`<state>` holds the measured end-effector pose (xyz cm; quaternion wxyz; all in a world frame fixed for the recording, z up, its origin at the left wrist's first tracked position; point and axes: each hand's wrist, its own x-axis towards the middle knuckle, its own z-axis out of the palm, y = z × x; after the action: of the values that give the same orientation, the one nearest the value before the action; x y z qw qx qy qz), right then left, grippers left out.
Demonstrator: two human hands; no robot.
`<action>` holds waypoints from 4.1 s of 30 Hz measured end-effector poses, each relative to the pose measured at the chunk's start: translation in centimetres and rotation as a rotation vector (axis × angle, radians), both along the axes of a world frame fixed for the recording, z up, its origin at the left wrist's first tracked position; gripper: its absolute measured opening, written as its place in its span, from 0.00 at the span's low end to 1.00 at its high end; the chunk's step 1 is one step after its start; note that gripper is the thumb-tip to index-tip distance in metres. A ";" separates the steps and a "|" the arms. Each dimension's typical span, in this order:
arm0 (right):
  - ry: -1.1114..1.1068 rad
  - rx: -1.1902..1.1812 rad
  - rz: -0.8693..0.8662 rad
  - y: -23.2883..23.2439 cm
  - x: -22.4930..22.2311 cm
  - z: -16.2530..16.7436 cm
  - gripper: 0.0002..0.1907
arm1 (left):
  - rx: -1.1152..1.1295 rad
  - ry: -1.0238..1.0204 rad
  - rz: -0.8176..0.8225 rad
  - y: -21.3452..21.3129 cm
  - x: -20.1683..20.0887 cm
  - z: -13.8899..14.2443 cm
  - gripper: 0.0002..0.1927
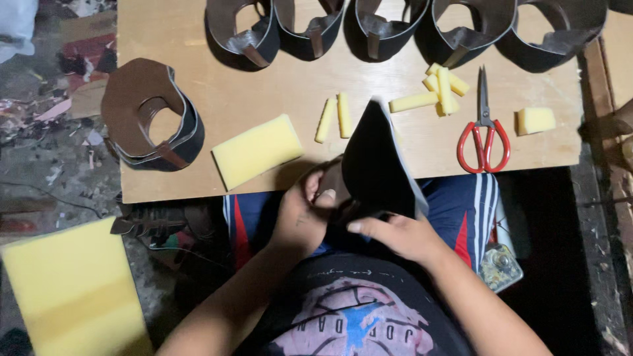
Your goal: The person sits at a workbench assembling foam sandal slides, tucking and pressing yellow foam strips into the edges of brown leather strap uppers. They fold each upper over, press the foam in place along the strap, occasionally pick up scissors to trim a foam piece, and stack finished uppers on the bench.
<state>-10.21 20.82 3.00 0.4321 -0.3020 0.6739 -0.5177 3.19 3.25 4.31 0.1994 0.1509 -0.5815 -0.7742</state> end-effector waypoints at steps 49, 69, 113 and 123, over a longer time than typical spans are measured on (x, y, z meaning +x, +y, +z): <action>0.538 0.047 -0.028 -1.2 0.1 1.0 0.14 | -1.040 -0.281 0.781 -23.0 2.7 3.0 0.12; 1.066 0.007 -0.340 -2.4 -10.0 -0.7 0.16 | 0.313 -0.176 0.394 -18.6 -7.9 -1.5 0.21; 0.060 0.074 -0.303 -2.7 -2.9 -1.0 0.20 | 0.145 -0.166 0.112 -0.1 -2.3 -10.5 0.17; 0.481 0.096 0.017 -4.3 -1.1 -0.3 0.19 | 0.306 -0.132 0.220 -0.4 -4.4 -8.9 0.27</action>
<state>-11.34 16.56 2.68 0.2776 -0.4014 0.7787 -0.3944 -1.24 2.82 -4.64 0.2190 0.2928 -0.4491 -0.8153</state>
